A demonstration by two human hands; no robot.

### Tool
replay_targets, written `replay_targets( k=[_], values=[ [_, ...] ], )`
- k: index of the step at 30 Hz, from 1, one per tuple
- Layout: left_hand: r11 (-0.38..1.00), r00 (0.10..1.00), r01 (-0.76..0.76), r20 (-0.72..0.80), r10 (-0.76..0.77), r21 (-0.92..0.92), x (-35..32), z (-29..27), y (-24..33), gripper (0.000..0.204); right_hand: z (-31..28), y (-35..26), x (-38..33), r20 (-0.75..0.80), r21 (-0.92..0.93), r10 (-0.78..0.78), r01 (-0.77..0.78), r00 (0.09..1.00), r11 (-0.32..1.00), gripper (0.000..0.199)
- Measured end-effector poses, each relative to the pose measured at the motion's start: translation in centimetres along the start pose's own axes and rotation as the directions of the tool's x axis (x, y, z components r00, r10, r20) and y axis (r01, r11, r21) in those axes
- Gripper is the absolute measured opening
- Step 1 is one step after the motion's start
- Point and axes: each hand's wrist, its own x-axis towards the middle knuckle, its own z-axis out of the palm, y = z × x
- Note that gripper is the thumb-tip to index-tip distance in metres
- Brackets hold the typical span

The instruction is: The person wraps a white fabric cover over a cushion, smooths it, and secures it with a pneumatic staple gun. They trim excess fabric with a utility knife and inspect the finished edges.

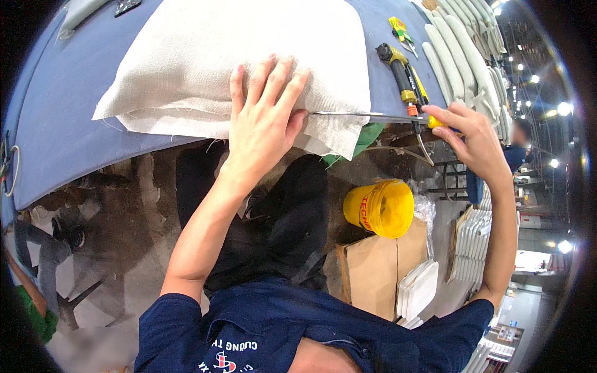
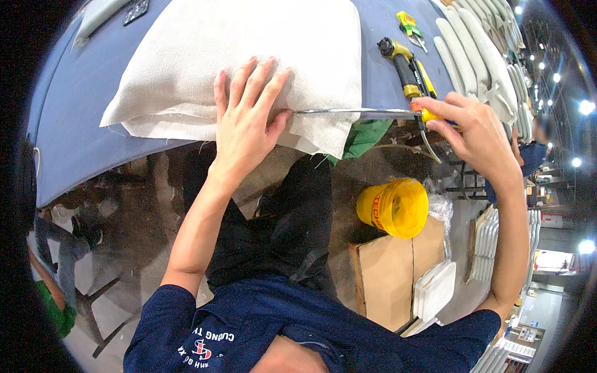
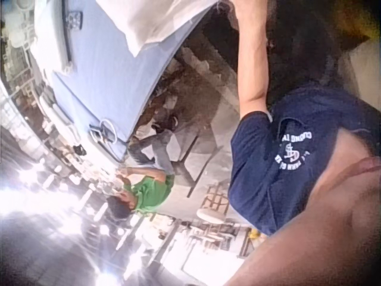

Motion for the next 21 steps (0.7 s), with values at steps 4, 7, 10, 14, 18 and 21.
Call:
replay_targets(
  k=[4,7,10,14,18,21],
  values=[
    [1.0,0.997,0.005,0.074,-0.004,-0.019,-0.3,-0.7,-0.5,0.076,-0.1,-0.5,2.7,-0.234,-0.328,-0.158,0.075,0.959,0.942,0.041],
    [0.998,0.993,-0.013,0.113,0.02,-0.062,-0.1,-1.5,-0.4,0.073,1.0,1.7,5.4,-0.444,-0.52,-0.362,0.093,0.82,0.849,0.037],
    [0.972,0.98,-0.063,0.17,0.103,-0.225,0.2,-3.3,-1.1,0.069,5.0,5.0,8.5,-0.571,-0.509,-0.446,0.129,0.689,0.851,0.032],
    [0.998,0.992,0.068,0.103,-0.066,-0.012,0.6,-9.2,-5.5,0.061,10.1,8.5,8.5,-0.695,-0.319,-0.38,0.211,0.611,0.924,0.029],
    [0.893,0.944,0.323,-0.033,-0.329,0.313,1.7,-13.8,-16.9,0.058,13.6,6.3,4.8,-0.694,-0.189,-0.39,0.37,0.605,0.91,0.025],
    [0.843,0.868,0.455,0.069,-0.491,0.287,3.2,-13.5,-19.0,0.064,16.7,3.1,0.6,-0.635,-0.115,-0.297,0.293,0.713,0.949,0.021]
  ],
)
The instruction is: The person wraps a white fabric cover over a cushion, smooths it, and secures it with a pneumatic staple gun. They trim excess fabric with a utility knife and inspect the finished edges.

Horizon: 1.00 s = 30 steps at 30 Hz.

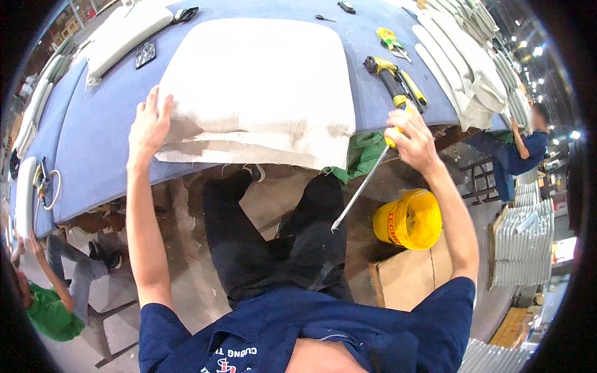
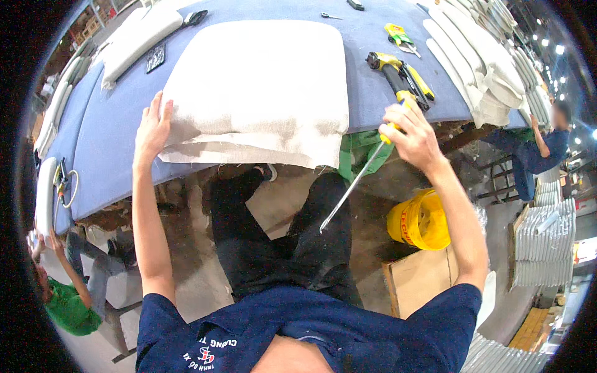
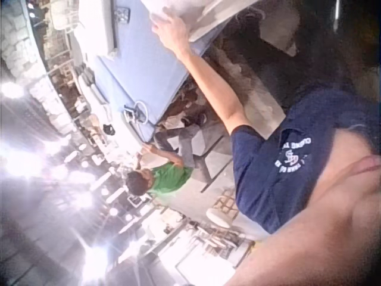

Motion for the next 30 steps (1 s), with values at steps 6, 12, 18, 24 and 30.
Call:
replay_targets(
  k=[6,12,18,24,30],
  values=[
    [0.998,0.997,-0.065,-0.044,0.065,-0.017,-2.3,0.6,0.9,0.063,8.1,-11.7,-8.2,-0.302,0.789,0.953,-0.556,0.018,0.261,0.018],
    [1.0,0.998,0.027,-0.048,-0.026,0.008,-12.8,-2.0,5.6,0.064,14.0,-16.0,-8.5,0.68,0.648,0.631,0.709,-0.373,-0.279,0.03],
    [0.956,0.91,-0.255,-0.298,0.289,0.146,-15.3,-2.1,12.3,0.05,13.5,-20.7,-6.0,0.654,0.238,0.607,0.639,0.451,-0.731,0.033],
    [0.591,0.592,-0.8,-0.024,0.806,0.106,-9.9,7.1,23.0,0.036,12.3,-29.5,-2.8,0.753,0.579,0.657,0.518,-0.041,-0.63,0.034],
    [0.681,0.743,-0.459,0.173,0.646,-0.571,-5.2,8.0,23.9,0.012,7.6,-26.3,0.3,0.109,0.992,0.993,0.061,0.039,-0.111,0.024]
  ],
)
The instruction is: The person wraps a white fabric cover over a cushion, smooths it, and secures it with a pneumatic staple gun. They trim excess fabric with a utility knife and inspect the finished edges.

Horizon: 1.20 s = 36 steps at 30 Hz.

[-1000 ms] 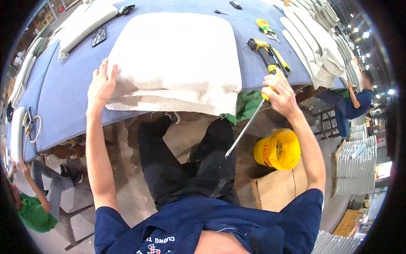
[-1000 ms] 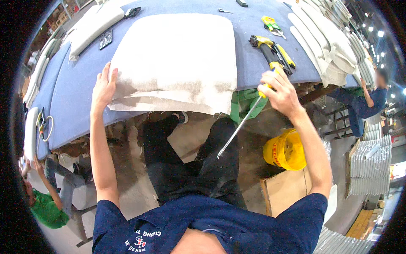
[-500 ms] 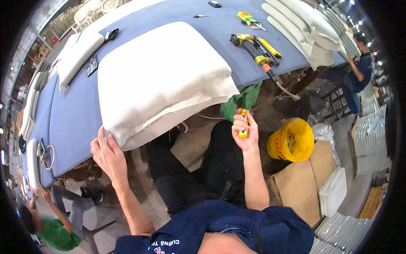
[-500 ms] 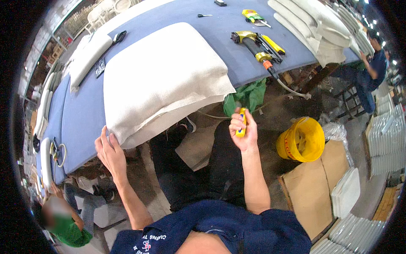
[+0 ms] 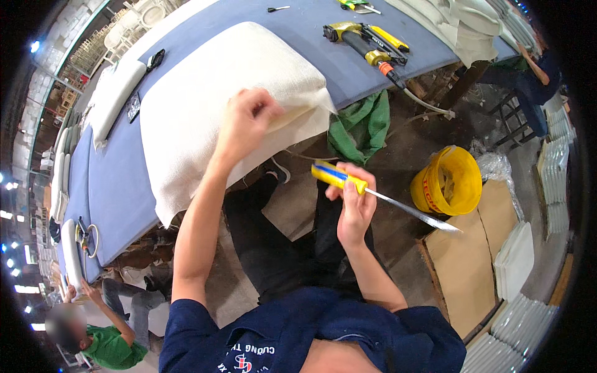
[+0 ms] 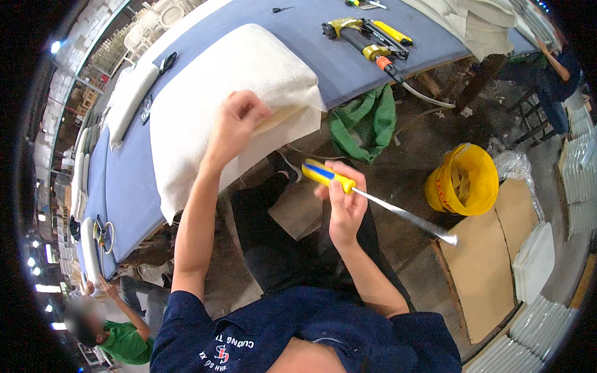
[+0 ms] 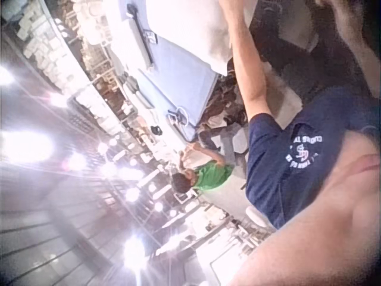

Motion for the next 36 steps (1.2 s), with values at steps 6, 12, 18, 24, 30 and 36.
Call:
replay_targets(
  k=[6,12,18,24,30,36],
  values=[
    [0.91,0.963,0.247,-0.022,-0.27,-0.334,0.3,-1.1,0.5,0.022,6.1,1.8,6.7,0.012,0.078,-0.512,0.51,0.859,0.857,0.023],
    [0.916,0.962,0.246,-0.033,-0.27,-0.316,-0.2,-1.3,0.0,0.023,6.4,0.7,6.6,0.063,0.188,-0.271,0.255,0.961,0.949,0.011],
    [0.921,0.976,0.185,-0.042,-0.212,-0.342,-0.5,-0.4,0.1,0.021,6.0,4.5,8.0,0.158,0.113,-0.219,0.203,0.963,0.973,0.015],
    [0.939,0.977,0.158,-0.092,-0.194,-0.306,-0.3,-0.1,0.8,0.016,6.9,5.3,8.1,0.061,0.028,-0.354,0.353,0.933,0.935,0.01],
    [0.983,0.984,0.004,-0.172,-0.037,-0.184,-3.6,-3.4,-0.6,0.011,5.4,-7.0,12.0,0.178,-0.517,-0.045,0.132,0.983,0.846,0.032],
    [0.887,0.798,-0.455,0.407,0.445,-0.077,-6.6,0.2,4.9,0.007,5.9,-8.5,25.7,0.382,-0.924,-0.152,0.381,0.911,-0.041,0.038]
  ],
)
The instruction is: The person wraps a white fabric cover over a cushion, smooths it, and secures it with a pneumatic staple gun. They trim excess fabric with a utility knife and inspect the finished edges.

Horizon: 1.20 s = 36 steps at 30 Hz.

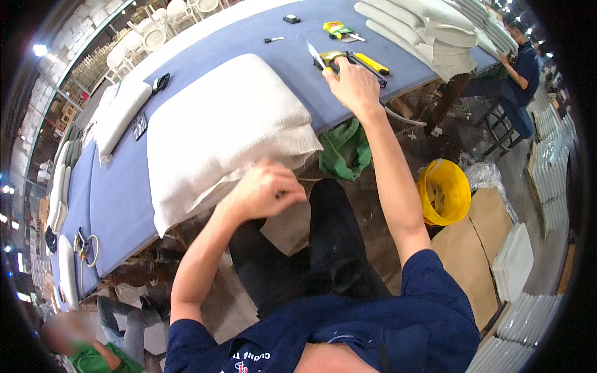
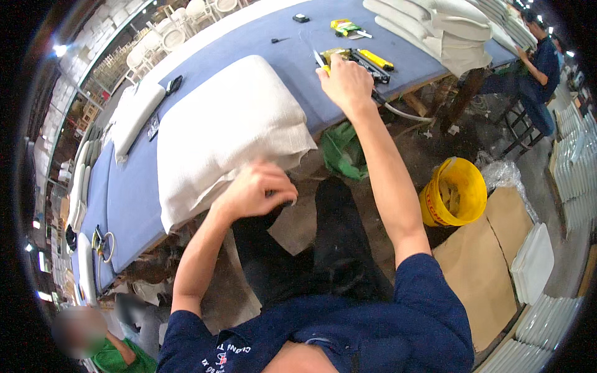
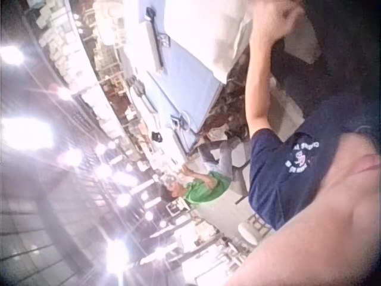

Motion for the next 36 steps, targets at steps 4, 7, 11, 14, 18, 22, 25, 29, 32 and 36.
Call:
replay_targets(
  k=[4,7,11,14,18,22,25,29,32,36],
  values=[
    [0.999,0.979,0.009,-0.204,-0.015,-0.031,0.3,-3.1,1.4,0.016,-0.7,-1.0,-5.9,-0.165,0.353,-0.004,0.062,0.986,0.933,0.031],
    [0.962,0.945,0.232,-0.266,-0.189,0.143,2.0,-5.7,-1.2,0.023,1.7,-0.5,-10.7,0.312,0.45,0.044,-0.189,0.949,0.873,0.069],
    [0.924,0.94,0.281,-0.268,-0.211,0.258,5.6,-6.3,-8.1,0.031,5.3,-0.6,-11.7,0.409,0.612,-0.089,-0.201,0.908,0.765,0.058],
    [0.906,0.958,0.278,-0.156,-0.239,0.319,9.0,-5.9,-11.8,0.042,7.8,1.1,-12.6,0.428,0.789,-0.156,-0.283,0.89,0.545,0.047],
    [0.818,0.932,0.312,0.011,-0.362,0.484,12.3,-4.5,-14.3,0.052,12.1,3.3,-14.1,0.394,0.913,-0.262,-0.343,0.881,0.222,0.041],
    [0.716,0.921,0.323,-0.031,-0.388,0.619,11.4,-3.0,-13.1,0.051,14.4,4.7,-14.1,0.37,0.928,-0.335,-0.329,0.867,0.174,0.041],
    [0.625,0.896,0.357,-0.065,-0.44,0.694,10.9,-1.6,-10.5,0.05,16.7,6.2,-14.1,0.308,0.945,-0.409,-0.227,0.859,0.235,0.04],
    [0.585,0.863,0.367,-0.03,-0.505,0.723,10.8,-0.4,-7.5,0.049,17.4,5.9,-13.7,0.233,0.97,-0.396,-0.182,0.888,0.164,0.035],
    [0.574,0.855,0.353,-0.005,-0.519,0.738,10.6,0.4,-6.2,0.051,18.0,6.8,-13.3,0.224,0.97,-0.462,-0.153,0.858,0.187,0.032],
    [0.562,0.868,0.354,-0.038,-0.496,0.748,10.2,1.5,-5.8,0.061,16.1,7.2,-12.7,0.262,0.947,-0.502,-0.121,0.824,0.296,0.028]
  ],
)
